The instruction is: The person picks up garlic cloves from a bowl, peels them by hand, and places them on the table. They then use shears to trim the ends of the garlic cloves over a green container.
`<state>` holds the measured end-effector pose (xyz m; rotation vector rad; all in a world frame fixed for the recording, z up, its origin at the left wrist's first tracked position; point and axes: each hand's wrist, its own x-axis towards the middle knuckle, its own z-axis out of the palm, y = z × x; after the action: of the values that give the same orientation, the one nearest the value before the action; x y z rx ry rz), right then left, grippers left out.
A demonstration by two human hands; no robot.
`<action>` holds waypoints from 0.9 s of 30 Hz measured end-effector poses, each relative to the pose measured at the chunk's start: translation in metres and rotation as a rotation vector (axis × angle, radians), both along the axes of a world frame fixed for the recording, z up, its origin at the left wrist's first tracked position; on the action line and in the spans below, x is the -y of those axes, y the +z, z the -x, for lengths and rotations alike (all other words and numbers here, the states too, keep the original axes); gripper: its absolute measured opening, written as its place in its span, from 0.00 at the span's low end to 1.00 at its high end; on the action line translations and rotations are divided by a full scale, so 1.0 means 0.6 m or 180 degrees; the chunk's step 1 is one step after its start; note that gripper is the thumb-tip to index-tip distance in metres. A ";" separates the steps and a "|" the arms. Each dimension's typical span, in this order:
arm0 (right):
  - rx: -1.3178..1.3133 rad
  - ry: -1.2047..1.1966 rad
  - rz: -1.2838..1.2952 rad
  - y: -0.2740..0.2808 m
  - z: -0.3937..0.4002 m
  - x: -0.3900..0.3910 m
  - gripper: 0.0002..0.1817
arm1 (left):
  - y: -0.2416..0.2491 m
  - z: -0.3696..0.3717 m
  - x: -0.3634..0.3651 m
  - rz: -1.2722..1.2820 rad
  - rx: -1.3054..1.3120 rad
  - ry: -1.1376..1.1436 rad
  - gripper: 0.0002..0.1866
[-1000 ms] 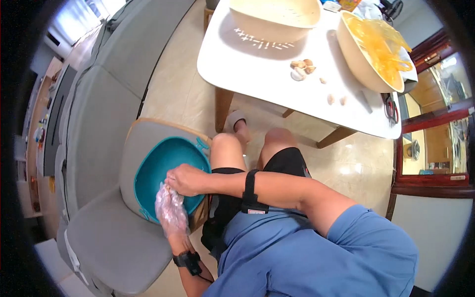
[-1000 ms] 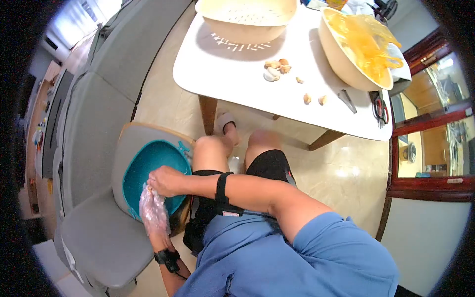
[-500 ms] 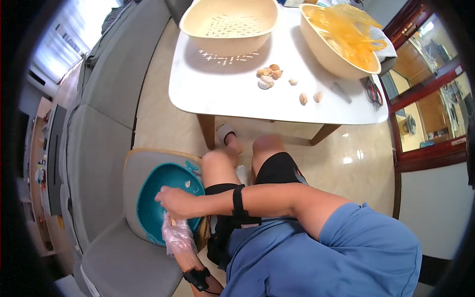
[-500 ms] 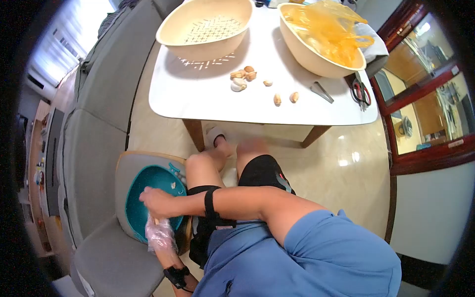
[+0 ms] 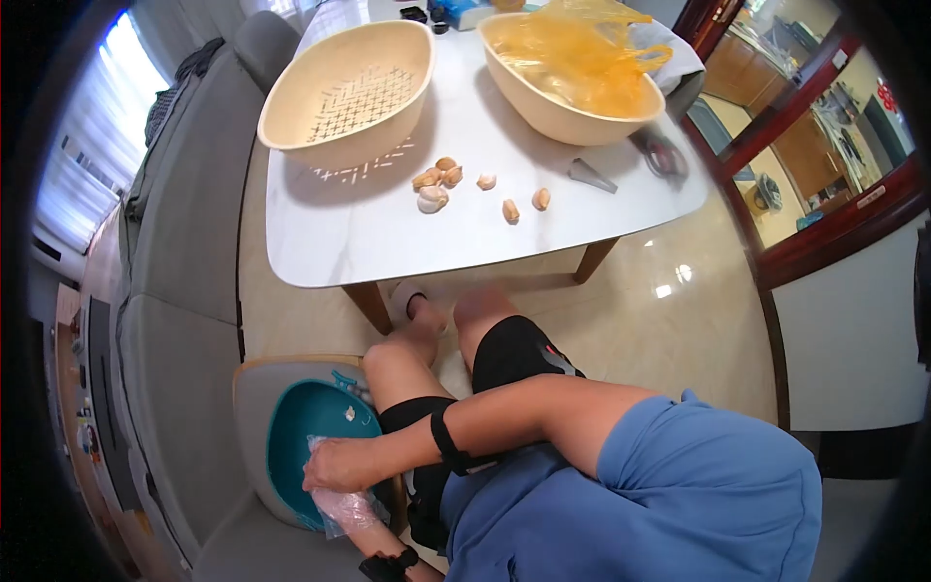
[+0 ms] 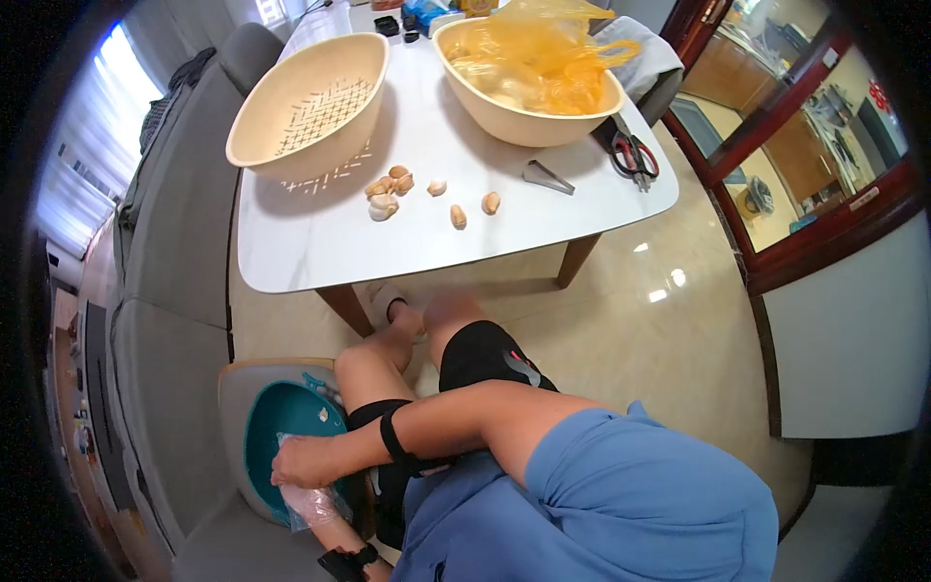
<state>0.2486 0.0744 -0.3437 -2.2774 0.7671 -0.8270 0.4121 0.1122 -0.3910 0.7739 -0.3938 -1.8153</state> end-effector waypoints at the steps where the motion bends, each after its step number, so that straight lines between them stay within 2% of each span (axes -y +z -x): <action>1: -0.0022 -0.0042 0.0012 0.005 0.009 0.003 0.16 | -0.002 0.000 0.001 -0.0026 0.0103 0.0011 0.21; 3: 0.0785 -0.0325 0.0959 0.022 0.034 0.004 0.11 | -0.004 -0.003 0.003 -0.0087 0.0442 0.0064 0.22; 4: 0.0752 -0.0368 0.0969 0.034 0.047 0.003 0.11 | -0.006 -0.004 0.002 -0.0151 0.0644 0.0092 0.22; 6: 0.0674 -0.0165 0.0842 0.079 0.094 -0.002 0.12 | -0.007 -0.003 0.001 -0.0275 0.1062 0.0180 0.23; 9: 0.0175 0.0037 -0.0319 0.173 0.244 -0.045 0.13 | -0.009 -0.009 -0.001 -0.0520 0.1618 0.0312 0.25; 10: 0.0135 -0.0045 -0.0446 0.220 0.305 -0.065 0.13 | -0.003 -0.005 -0.003 -0.0600 0.1779 0.0316 0.25; 11: 0.0095 -0.0122 -0.0574 0.256 0.368 -0.086 0.12 | 0.065 0.046 -0.008 -0.0829 0.1796 0.0284 0.31; 13: 0.0202 -0.0888 -0.1105 0.314 0.477 -0.132 0.11 | 0.098 0.064 -0.002 -0.1014 0.1993 0.0335 0.31; 14: 0.0095 -0.1395 -0.0867 0.322 0.536 -0.153 0.10 | 0.102 0.067 -0.002 -0.1186 0.2192 0.0384 0.31; 15: -0.0254 -0.2170 -0.0681 0.348 0.588 -0.176 0.10 | 0.099 0.068 -0.002 -0.1205 0.2175 0.0387 0.31; 16: -0.0362 -0.3329 -0.0979 0.347 0.643 -0.201 0.09 | 0.096 0.066 0.000 -0.0757 0.3078 0.0095 0.29; 17: -0.0772 -0.3955 -0.0437 0.351 0.698 -0.217 0.10 | 0.096 0.065 0.000 -0.0267 0.3971 -0.0214 0.28; 18: -0.0916 -0.4516 0.0115 0.346 0.743 -0.232 0.10 | 0.100 0.069 0.000 -0.0271 0.3968 -0.0211 0.28; 20: -0.1239 -0.5409 0.0415 0.331 0.836 -0.241 0.15 | 0.113 0.083 0.000 0.0053 0.4192 -0.0173 0.25; 21: -0.1236 -0.5385 0.0414 0.316 0.879 -0.243 0.15 | 0.114 0.081 0.001 0.0036 0.4195 -0.0155 0.25; 23: -0.2087 -0.5364 0.0063 0.291 0.949 -0.240 0.24 | 0.117 0.065 0.001 0.0768 0.4941 -0.0465 0.21; 24: -0.2272 -0.5287 -0.0153 0.285 0.974 -0.236 0.31 | 0.120 0.062 0.000 0.1029 0.5030 -0.0576 0.20; 25: -0.2604 -0.5222 0.0046 0.266 1.004 -0.235 0.32 | 0.126 0.055 -0.004 0.1217 0.5168 -0.0657 0.19; 26: -0.2467 -0.5206 -0.0232 0.253 1.027 -0.237 0.34 | 0.131 0.050 -0.016 0.1581 0.5170 -0.0622 0.19; 27: -0.1918 -0.4992 -0.1203 0.242 1.069 -0.233 0.33 | 0.134 0.051 -0.020 0.1264 0.5125 -0.0626 0.19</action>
<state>-0.3927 0.2142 -0.1984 -1.1982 2.7799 -0.4023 0.3817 0.1241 -0.3106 1.7973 -1.8033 -0.8162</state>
